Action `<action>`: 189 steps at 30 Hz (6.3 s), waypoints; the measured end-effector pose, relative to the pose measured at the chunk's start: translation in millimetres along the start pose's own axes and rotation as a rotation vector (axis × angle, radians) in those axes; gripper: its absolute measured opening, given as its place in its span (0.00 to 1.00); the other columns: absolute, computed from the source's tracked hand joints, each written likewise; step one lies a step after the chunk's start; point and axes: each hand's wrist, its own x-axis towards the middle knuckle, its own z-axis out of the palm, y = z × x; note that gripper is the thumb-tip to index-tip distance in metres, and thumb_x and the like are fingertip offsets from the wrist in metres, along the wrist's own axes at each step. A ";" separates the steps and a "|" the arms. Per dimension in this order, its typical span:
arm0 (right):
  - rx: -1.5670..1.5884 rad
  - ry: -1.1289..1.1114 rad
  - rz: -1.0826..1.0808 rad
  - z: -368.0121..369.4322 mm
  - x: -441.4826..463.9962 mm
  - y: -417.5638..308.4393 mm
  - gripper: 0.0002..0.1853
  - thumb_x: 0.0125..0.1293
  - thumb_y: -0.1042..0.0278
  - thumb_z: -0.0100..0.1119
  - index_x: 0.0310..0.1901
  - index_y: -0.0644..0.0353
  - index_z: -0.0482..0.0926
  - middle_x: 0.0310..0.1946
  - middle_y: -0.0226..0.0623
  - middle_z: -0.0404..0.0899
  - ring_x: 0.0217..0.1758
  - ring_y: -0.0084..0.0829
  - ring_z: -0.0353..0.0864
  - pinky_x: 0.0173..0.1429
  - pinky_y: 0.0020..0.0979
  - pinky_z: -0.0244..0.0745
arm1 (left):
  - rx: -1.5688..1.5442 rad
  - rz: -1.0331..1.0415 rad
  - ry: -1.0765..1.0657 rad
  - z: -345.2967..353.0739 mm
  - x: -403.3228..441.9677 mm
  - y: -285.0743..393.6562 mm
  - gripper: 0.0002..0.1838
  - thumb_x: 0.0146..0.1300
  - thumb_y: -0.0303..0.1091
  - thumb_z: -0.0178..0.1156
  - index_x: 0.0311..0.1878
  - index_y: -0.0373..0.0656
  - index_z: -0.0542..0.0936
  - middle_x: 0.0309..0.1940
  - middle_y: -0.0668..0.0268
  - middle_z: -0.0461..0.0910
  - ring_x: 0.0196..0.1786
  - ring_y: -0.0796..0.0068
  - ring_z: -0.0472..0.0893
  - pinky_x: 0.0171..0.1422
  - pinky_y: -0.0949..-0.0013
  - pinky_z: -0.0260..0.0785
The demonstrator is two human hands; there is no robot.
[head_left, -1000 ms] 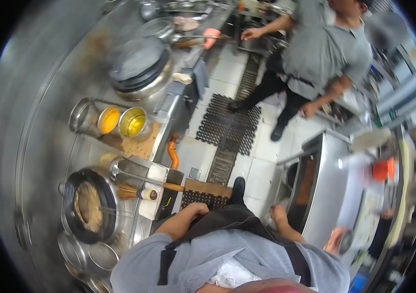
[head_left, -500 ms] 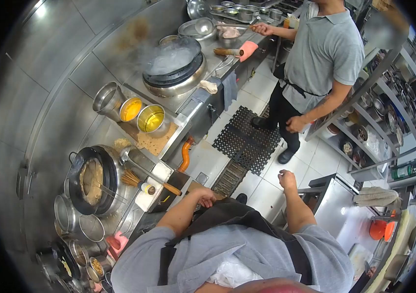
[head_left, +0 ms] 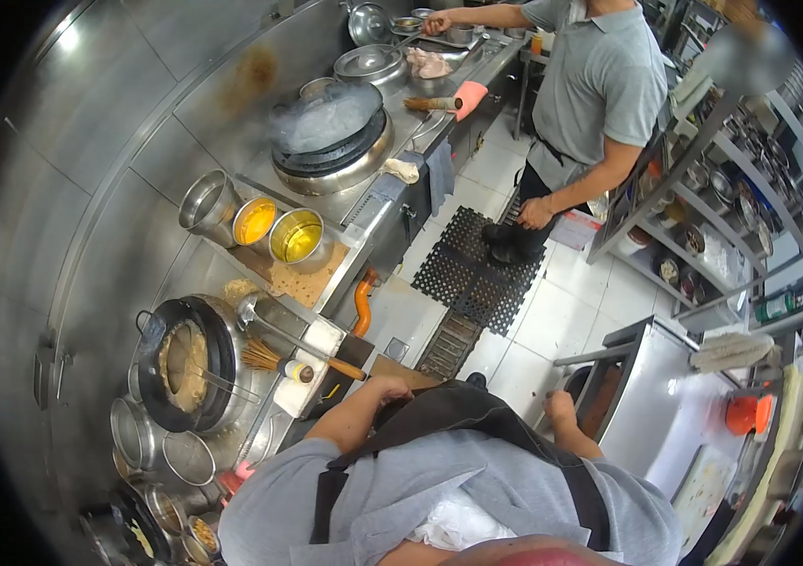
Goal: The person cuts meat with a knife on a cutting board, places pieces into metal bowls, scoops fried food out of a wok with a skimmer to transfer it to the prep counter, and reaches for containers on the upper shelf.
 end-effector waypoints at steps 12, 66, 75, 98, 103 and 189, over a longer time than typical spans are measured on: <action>0.157 0.403 -0.033 56.1 -119.2 -40.2 0.14 0.57 0.64 0.57 0.41 0.63 0.82 0.37 0.50 0.81 0.44 0.51 0.79 0.52 0.45 0.74 | 0.164 0.128 -0.303 20.9 8.2 -27.2 0.14 0.58 0.41 0.62 0.46 0.48 0.81 0.41 0.66 0.81 0.35 0.70 0.78 0.32 0.61 0.71; 0.460 0.788 0.823 -155.1 -102.9 258.1 0.30 0.58 0.59 0.66 0.59 0.66 0.72 0.62 0.62 0.65 0.65 0.56 0.66 0.63 0.44 0.68 | -0.467 1.134 -0.138 119.3 42.9 787.6 0.12 0.65 0.29 0.55 0.49 0.34 0.78 0.32 0.65 0.81 0.37 0.75 0.80 0.46 0.73 0.72; 0.371 0.254 0.927 -198.3 -65.8 254.8 0.51 0.49 0.43 0.71 0.66 0.70 0.60 0.67 0.74 0.48 0.72 0.65 0.48 0.70 0.48 0.58 | 0.235 1.489 -0.350 298.2 119.3 1042.0 0.13 0.59 0.35 0.59 0.45 0.41 0.83 0.38 0.57 0.84 0.41 0.64 0.84 0.48 0.67 0.75; 0.437 0.521 0.853 -191.9 -77.5 266.2 0.47 0.45 0.53 0.75 0.65 0.62 0.65 0.69 0.65 0.51 0.70 0.60 0.56 0.70 0.43 0.61 | -1.017 1.424 -0.781 165.4 -14.4 1074.4 0.14 0.62 0.31 0.57 0.22 0.47 0.65 0.15 0.72 0.59 0.19 0.78 0.62 0.25 0.71 0.60; 0.575 0.763 0.725 -216.9 -64.5 239.7 0.26 0.56 0.64 0.68 0.55 0.65 0.76 0.53 0.60 0.74 0.59 0.51 0.74 0.63 0.36 0.69 | -1.050 1.551 -0.329 30.8 -49.2 951.4 0.13 0.61 0.33 0.57 0.23 0.48 0.65 0.15 0.72 0.60 0.19 0.77 0.62 0.24 0.70 0.59; 0.522 -0.099 -0.448 -388.6 451.7 -406.7 0.15 0.68 0.65 0.51 0.25 0.64 0.71 0.11 0.29 0.67 0.10 0.21 0.65 0.15 0.28 0.60 | -0.283 0.652 1.914 -734.7 -184.2 362.7 0.17 0.57 0.33 0.59 0.51 0.44 0.82 0.40 0.58 0.84 0.43 0.65 0.84 0.51 0.68 0.74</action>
